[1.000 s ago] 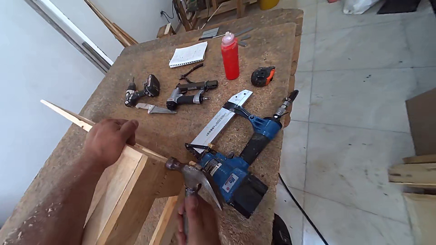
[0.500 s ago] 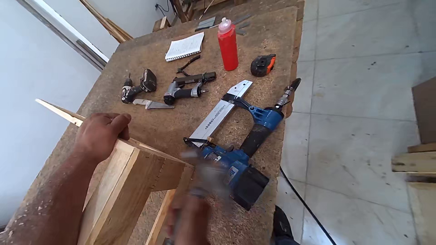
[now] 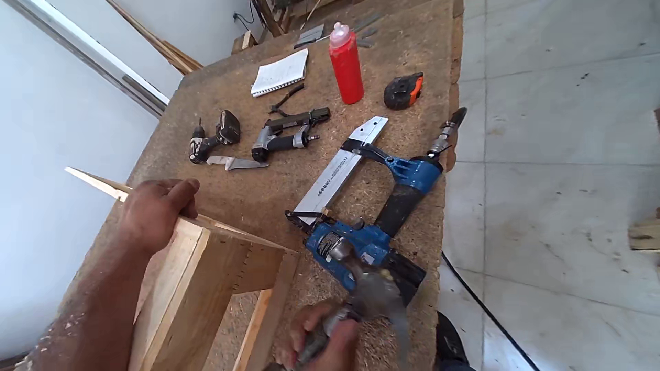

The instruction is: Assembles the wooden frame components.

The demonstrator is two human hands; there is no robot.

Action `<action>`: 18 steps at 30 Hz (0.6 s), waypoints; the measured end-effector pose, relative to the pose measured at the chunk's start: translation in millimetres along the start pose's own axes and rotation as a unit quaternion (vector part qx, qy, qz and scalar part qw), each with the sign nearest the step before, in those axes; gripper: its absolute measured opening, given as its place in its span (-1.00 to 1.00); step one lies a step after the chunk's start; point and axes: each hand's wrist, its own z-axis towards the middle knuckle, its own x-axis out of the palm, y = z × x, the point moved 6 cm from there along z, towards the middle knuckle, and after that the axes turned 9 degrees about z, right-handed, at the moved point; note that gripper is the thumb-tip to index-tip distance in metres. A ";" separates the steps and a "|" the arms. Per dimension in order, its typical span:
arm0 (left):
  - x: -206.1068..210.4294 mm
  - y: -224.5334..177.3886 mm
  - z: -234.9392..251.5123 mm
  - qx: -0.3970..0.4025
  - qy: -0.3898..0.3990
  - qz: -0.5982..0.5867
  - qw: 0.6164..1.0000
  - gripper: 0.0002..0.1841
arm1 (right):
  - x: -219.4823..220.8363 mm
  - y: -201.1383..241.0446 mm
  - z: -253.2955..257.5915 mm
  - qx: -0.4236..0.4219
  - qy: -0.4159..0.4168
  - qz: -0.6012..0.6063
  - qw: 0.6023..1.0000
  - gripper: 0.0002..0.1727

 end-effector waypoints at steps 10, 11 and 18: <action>-0.5 11.5 4.6 -0.010 -0.014 -0.032 0.999 -0.41 | -19.7 -34.5 4.1 0.004 -0.057 -0.043 0.997 -0.24; -1.1 12.7 4.8 -0.010 -0.016 -0.031 0.999 -0.42 | -22.9 -45.2 10.3 0.066 -0.049 -0.093 0.992 -0.30; -1.5 15.2 8.3 -0.018 -0.022 -0.062 0.998 -0.47 | -21.6 -22.4 12.4 -0.002 -0.075 -0.013 0.997 -0.17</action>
